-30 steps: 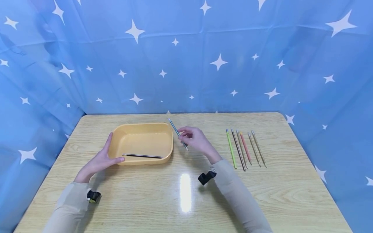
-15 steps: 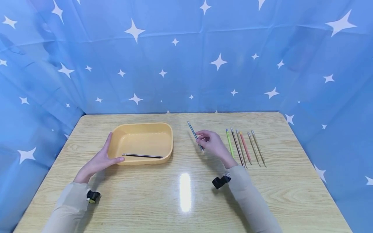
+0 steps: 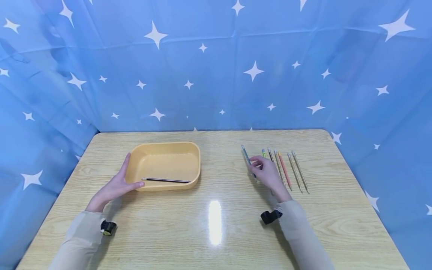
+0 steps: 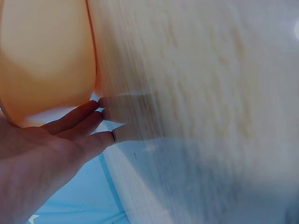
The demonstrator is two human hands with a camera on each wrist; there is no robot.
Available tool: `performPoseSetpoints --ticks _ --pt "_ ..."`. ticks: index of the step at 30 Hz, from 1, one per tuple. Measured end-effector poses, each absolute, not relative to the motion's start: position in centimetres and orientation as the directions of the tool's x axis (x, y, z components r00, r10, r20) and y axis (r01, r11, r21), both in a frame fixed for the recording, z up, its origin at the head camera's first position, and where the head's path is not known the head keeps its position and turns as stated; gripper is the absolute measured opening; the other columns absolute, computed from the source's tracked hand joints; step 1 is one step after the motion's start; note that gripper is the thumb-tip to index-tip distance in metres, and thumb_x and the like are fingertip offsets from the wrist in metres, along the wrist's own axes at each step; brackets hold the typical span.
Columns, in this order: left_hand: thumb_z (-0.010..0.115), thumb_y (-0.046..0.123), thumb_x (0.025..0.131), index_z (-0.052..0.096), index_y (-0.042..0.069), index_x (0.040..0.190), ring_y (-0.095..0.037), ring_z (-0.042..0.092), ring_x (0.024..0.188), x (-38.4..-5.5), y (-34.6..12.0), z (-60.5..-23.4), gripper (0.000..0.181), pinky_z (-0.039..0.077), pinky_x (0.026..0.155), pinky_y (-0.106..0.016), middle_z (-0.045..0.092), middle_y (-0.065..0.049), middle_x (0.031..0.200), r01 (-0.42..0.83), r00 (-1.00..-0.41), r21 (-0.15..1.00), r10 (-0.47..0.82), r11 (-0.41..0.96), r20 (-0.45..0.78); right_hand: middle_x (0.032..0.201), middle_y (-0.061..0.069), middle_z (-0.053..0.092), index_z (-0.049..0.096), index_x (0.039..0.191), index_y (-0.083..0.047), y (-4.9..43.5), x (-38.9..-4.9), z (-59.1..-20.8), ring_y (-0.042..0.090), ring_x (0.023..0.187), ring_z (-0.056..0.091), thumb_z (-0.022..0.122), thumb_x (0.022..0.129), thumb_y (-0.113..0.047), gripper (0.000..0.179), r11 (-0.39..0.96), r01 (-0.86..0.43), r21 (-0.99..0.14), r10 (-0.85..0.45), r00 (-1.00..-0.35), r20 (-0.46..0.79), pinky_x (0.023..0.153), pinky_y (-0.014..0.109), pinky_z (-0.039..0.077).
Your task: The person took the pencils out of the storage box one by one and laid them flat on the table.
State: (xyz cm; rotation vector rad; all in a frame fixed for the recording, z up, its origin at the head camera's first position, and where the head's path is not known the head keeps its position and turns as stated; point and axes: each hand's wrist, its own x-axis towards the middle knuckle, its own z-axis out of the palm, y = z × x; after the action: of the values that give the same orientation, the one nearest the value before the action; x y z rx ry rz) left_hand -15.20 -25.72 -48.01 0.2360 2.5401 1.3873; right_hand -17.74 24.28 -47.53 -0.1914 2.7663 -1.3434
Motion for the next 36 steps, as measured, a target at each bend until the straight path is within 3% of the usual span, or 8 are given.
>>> performPoseSetpoints --ticks 9,23,36 --pt "0.077 0.030 0.083 -0.021 0.016 0.151 -0.049 0.008 0.140 -15.1 -25.7 -47.9 0.121 0.014 0.107 -0.065 -0.006 -0.025 0.157 0.022 -0.958 0.840 0.251 0.542 -0.136 0.094 0.016 0.066 0.061 0.118 0.007 26.6 -16.8 -48.0 0.025 0.079 0.062 0.063 0.093 -0.009 0.030 0.691 -0.088 -0.718 -0.098 -0.995 0.027 0.066 0.035 0.049" --pt "0.077 0.030 0.083 -0.021 0.018 0.152 -0.047 0.005 0.141 -15.1 -25.7 -47.9 0.120 0.013 0.107 -0.065 -0.009 -0.022 0.158 0.018 -0.958 0.846 0.251 0.533 -0.138 0.076 0.007 0.065 0.067 0.096 0.005 27.5 -16.4 -48.8 0.019 0.065 0.061 0.068 0.088 -0.007 0.014 0.779 -0.154 -0.608 -0.082 -0.986 0.145 0.058 0.033 0.046" --pt "0.076 0.030 0.084 -0.022 0.020 0.151 -0.047 0.005 0.141 -15.1 -25.7 -48.0 0.120 0.012 0.107 -0.066 -0.009 -0.022 0.158 0.017 -0.960 0.844 0.245 0.536 -0.136 0.073 0.003 0.063 0.066 0.096 0.003 27.3 -16.2 -48.8 0.015 0.060 0.055 0.065 0.090 -0.010 0.015 0.800 -0.128 -0.586 -0.083 -0.991 0.103 0.055 0.032 0.043"
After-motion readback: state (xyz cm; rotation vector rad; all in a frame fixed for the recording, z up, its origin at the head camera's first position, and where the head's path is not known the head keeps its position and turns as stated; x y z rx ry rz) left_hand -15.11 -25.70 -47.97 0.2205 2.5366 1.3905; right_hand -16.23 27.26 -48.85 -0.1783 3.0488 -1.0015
